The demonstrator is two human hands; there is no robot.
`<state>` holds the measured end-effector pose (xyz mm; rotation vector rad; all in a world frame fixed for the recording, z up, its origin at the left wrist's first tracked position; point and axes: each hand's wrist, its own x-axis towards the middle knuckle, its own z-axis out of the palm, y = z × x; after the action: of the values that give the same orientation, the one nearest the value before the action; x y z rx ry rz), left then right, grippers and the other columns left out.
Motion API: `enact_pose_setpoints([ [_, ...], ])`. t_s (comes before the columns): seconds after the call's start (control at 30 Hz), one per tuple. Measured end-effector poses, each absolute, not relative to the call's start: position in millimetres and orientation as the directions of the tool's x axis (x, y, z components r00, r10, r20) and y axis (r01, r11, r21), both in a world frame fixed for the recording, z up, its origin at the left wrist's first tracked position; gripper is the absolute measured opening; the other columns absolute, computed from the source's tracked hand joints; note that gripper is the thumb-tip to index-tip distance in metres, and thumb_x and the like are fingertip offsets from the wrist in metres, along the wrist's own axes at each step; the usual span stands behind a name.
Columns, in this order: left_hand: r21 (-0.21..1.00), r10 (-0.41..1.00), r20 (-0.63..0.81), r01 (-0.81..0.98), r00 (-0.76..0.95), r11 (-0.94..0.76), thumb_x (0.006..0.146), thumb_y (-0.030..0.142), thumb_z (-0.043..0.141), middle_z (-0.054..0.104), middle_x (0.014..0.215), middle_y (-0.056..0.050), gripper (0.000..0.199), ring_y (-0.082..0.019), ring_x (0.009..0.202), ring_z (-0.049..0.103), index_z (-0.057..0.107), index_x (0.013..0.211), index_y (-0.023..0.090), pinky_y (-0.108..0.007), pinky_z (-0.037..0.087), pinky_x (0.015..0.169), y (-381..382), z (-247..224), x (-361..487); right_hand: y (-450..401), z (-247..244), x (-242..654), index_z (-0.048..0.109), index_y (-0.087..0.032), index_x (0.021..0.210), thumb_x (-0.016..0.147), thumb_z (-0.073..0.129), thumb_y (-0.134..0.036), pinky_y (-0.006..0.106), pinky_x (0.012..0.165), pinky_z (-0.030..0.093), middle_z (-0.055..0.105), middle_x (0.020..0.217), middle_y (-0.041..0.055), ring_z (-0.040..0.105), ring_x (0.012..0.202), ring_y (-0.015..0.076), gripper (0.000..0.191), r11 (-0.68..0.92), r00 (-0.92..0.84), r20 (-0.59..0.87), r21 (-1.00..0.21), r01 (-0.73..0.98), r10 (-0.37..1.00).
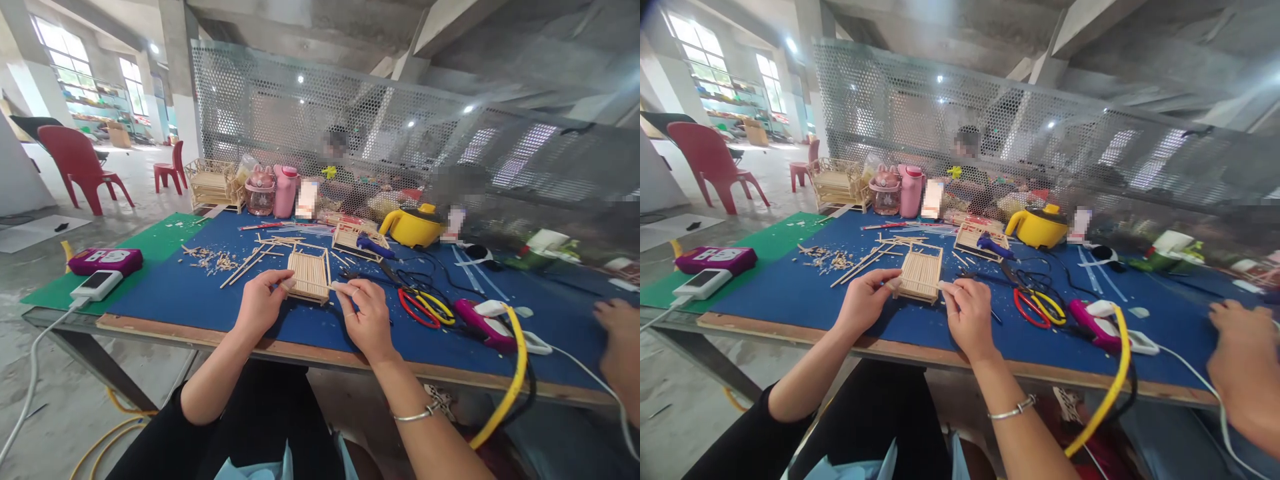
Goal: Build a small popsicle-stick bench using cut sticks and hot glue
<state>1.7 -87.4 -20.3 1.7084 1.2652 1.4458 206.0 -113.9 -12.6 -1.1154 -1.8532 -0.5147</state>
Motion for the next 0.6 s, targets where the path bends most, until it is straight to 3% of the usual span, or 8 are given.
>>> enact_pose_setpoints([
  [0.6,0.903,0.94,0.339,0.292,-0.037,-0.315,0.079,0.037,0.057,0.073,0.088,-0.004,0.028,-0.019,0.078,0.065,0.072,0.095,0.019,-0.028,0.05,0.072,-90.7,-16.1,2.0,-110.0,-12.2,205.3,0.065,-0.021,0.09,0.084,0.057,-0.022,0.036,0.08,0.047,0.066,0.085,0.0047,0.06,0.085,0.0186,0.009,0.521,-0.155,0.852,-0.153,0.84,0.5],
])
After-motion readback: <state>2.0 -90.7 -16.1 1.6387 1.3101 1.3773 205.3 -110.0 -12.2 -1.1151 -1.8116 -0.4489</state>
